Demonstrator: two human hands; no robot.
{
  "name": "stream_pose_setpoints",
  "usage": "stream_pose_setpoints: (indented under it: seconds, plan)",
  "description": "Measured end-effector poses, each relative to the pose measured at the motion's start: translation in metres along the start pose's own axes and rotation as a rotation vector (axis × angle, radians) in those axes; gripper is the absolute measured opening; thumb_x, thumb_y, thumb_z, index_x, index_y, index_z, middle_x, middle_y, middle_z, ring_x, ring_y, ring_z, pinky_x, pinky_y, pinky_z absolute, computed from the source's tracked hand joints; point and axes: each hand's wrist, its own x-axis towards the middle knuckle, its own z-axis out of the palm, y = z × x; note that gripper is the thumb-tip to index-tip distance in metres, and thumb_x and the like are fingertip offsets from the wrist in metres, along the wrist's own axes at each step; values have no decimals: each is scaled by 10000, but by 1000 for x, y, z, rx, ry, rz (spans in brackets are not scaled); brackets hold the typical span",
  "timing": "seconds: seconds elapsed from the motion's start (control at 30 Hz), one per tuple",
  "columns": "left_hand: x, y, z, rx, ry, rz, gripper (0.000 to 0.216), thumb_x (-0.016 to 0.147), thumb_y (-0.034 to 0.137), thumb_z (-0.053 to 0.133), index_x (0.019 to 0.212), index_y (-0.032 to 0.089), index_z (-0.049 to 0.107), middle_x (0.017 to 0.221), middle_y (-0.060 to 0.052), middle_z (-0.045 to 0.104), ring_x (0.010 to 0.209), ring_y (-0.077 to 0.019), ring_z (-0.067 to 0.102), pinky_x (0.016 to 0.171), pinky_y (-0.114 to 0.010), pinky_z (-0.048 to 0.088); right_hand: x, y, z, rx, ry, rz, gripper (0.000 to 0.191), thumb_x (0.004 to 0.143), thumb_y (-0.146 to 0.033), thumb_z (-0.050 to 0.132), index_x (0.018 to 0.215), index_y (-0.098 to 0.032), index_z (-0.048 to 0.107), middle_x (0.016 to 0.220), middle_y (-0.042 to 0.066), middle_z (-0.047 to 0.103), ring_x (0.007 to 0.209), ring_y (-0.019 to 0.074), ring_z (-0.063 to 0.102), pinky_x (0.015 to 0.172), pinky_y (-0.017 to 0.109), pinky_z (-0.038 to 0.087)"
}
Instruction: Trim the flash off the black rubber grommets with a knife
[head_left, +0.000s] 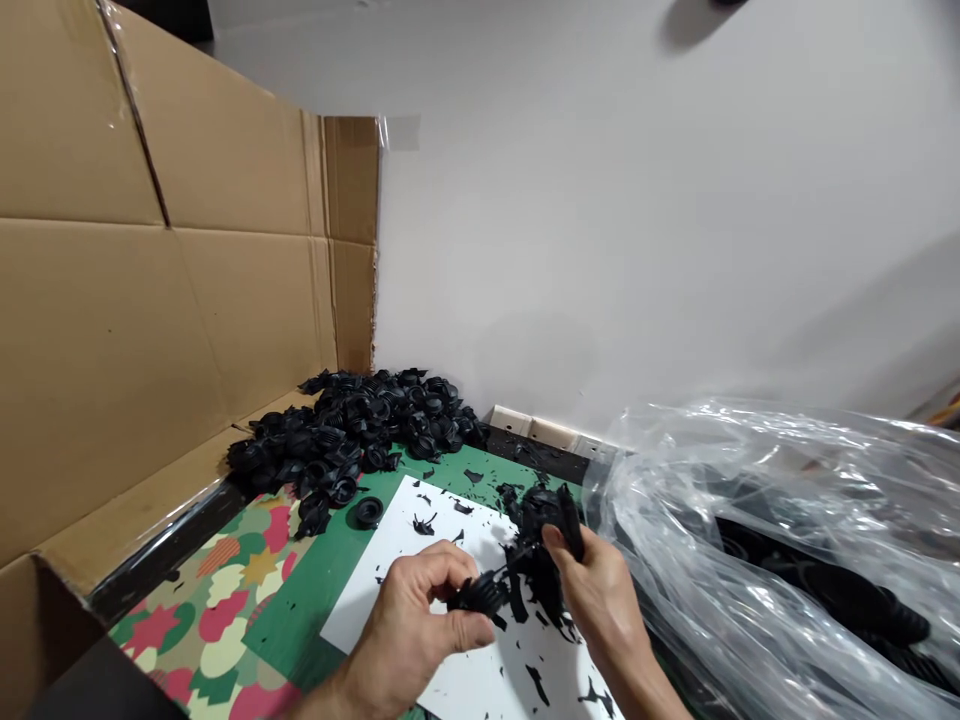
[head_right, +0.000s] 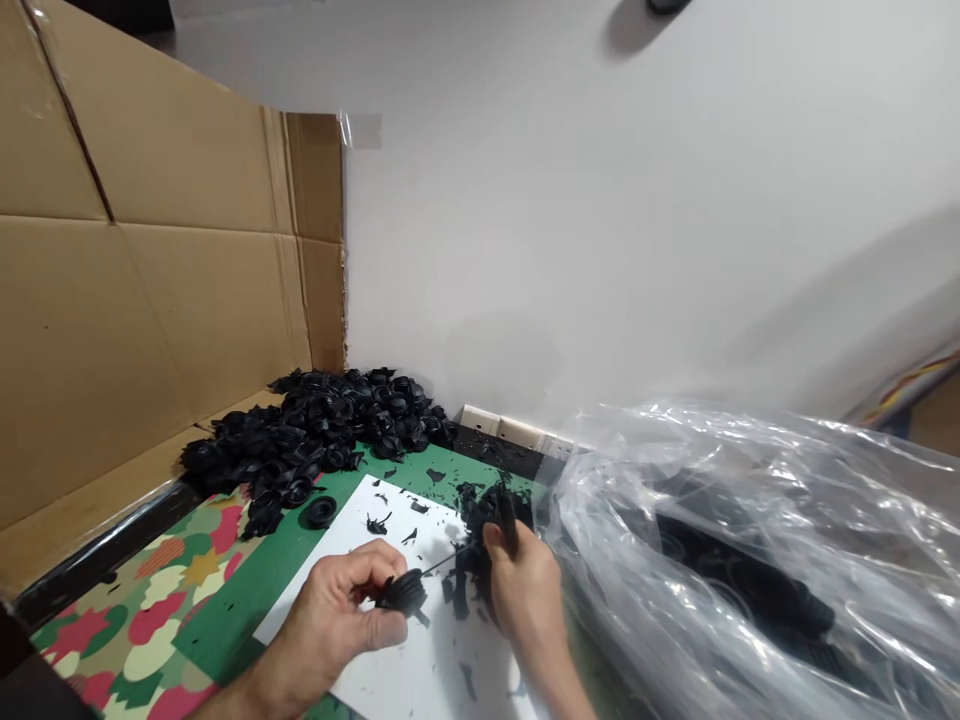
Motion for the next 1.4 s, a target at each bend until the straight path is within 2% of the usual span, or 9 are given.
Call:
stream_pose_setpoints:
  seconds: [0.17,0.27,0.47,0.7,0.83,0.97,1.1,1.27,1.4]
  plan:
    - [8,-12,-4,-165,112,-159,279,519,310,860,641,129,685,628,6,558,619,-127,460,573,-221,348,-12,14,2,29,-164,-53,313,682,-505,527,606,-205,577,557,8,614,577,219,560,540,287,386]
    - [7,-11,-1,-257,190,-257,303,480,313,883,631,128,696,586,12,589,583,-103,455,556,-195,345,-20,18,5,85,-192,-61,295,683,-470,551,743,-194,637,745,44,700,736,258,632,646,307,453]
    - [13,-16,-3,-371,257,-265,336,450,324,910,615,106,714,586,-6,625,550,-82,463,521,-172,365,-41,4,11,248,-5,-18,368,669,-500,599,862,-192,654,837,67,692,769,262,626,714,360,471]
    - [15,-19,14,-841,409,-482,315,470,204,914,688,85,720,678,-61,687,582,-131,581,506,-207,455,-61,-18,34,537,-82,-221,236,614,-227,686,850,-229,687,850,17,653,783,199,603,681,267,488]
    - [5,-29,26,-952,328,-502,289,594,266,854,779,94,714,697,-68,685,620,-160,613,524,-231,468,-55,-8,41,486,-15,-245,119,680,-255,668,787,-207,686,817,36,666,748,198,619,665,280,503]
    - [-1,-31,20,-680,190,-578,410,658,477,769,792,98,689,761,-85,670,603,-173,616,411,-214,392,-46,7,34,471,32,-146,229,709,-400,673,638,-185,639,660,35,648,628,195,591,589,294,474]
    - [7,-12,7,-169,217,-349,400,683,476,748,873,127,707,701,-35,644,523,-103,525,390,-171,296,-43,10,26,425,-17,-133,263,725,-425,652,626,-184,614,606,18,614,573,181,551,555,288,433]
    - [21,-1,5,-33,-82,-324,424,581,459,799,787,97,717,610,-9,595,459,-84,443,420,-201,328,-51,1,27,376,-105,-199,210,731,-365,612,614,-198,561,597,-6,570,582,172,527,549,265,412]
    - [13,-8,14,-27,107,-319,268,553,285,808,655,145,604,492,58,508,421,-69,392,404,-188,287,-57,-9,34,236,-79,-211,254,757,-414,501,593,-221,488,549,-3,548,539,175,503,506,262,394]
